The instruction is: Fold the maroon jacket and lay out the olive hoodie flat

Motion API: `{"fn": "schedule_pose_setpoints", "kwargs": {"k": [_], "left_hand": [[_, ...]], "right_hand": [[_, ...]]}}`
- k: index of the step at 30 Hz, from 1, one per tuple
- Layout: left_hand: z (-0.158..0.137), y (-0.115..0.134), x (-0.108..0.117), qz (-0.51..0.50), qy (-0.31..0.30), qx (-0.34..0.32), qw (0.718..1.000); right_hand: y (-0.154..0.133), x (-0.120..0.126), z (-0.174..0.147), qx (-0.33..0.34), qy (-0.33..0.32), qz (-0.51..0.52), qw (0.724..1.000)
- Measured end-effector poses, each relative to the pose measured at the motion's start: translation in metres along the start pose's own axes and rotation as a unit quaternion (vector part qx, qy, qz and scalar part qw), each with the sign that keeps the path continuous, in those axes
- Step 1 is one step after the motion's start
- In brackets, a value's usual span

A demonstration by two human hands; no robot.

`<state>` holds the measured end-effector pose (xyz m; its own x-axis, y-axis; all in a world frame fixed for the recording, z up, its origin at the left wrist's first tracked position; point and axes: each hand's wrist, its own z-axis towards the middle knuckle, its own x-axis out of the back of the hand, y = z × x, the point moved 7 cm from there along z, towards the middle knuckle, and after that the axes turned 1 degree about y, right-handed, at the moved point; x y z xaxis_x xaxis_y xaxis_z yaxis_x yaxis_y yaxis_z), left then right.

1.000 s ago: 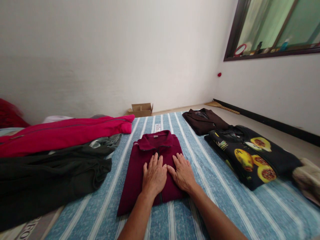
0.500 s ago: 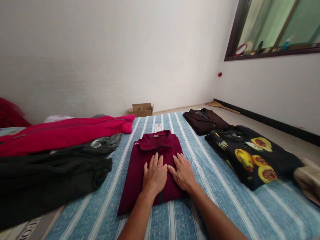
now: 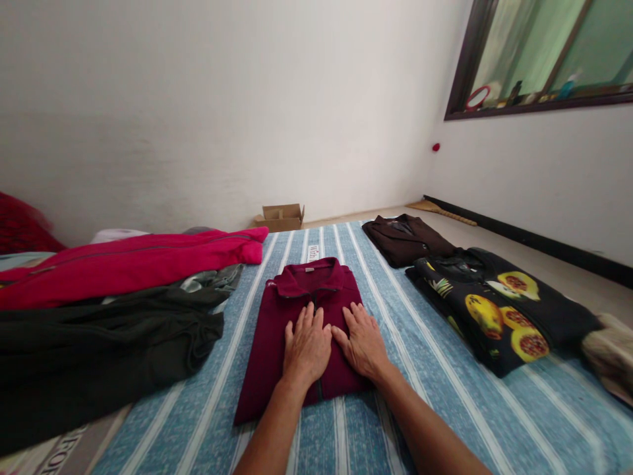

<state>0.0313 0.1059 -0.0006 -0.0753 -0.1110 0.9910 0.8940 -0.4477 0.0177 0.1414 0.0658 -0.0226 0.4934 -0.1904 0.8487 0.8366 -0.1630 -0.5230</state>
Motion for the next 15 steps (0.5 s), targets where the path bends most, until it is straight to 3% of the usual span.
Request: {"fn": "schedule_pose_setpoints", "kwargs": {"k": [15], "left_hand": [[0.0000, 0.0008, 0.0030, -0.005, -0.011, 0.005, 1.000]], "right_hand": [[-0.0004, 0.0018, -0.0002, 0.001, 0.006, 0.000, 1.000]]}}
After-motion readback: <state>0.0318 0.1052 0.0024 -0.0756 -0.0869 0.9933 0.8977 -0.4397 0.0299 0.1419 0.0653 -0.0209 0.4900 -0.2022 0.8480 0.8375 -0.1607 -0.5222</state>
